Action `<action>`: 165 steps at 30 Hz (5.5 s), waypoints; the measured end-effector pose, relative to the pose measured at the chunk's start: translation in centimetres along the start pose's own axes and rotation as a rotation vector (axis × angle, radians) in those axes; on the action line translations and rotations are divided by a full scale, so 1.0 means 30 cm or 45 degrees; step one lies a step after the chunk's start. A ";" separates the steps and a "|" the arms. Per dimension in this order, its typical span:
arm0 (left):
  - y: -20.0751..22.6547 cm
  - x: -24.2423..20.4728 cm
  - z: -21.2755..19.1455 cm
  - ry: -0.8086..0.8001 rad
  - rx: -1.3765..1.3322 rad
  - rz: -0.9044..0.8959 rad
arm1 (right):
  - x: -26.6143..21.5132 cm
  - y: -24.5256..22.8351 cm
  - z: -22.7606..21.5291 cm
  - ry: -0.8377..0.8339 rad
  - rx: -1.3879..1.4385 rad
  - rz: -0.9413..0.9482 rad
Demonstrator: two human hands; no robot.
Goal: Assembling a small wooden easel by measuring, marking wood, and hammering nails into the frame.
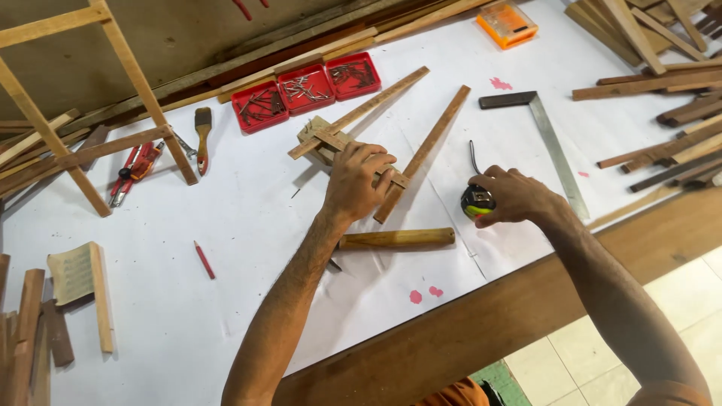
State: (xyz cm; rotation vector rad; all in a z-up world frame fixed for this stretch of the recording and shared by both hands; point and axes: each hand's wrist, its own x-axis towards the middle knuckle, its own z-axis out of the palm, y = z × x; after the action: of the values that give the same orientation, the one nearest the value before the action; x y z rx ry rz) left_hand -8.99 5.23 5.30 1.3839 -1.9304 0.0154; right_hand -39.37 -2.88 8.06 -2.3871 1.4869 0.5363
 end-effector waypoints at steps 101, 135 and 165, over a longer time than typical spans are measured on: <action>-0.189 0.105 0.019 -0.026 0.192 -0.698 | 0.222 -0.230 0.025 0.334 1.061 -0.367; -0.540 0.138 -0.080 0.251 -0.246 -0.714 | 0.300 -0.249 -0.068 0.138 0.659 -0.572; -0.580 0.099 -0.108 0.261 -0.598 -0.825 | 0.303 -0.271 -0.113 0.070 0.558 -0.638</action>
State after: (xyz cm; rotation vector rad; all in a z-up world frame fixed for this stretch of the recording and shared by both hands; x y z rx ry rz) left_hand 6.66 -3.07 2.44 1.5347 -1.1501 -0.5472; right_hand -27.83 -8.05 7.30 -2.2945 0.8493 0.0217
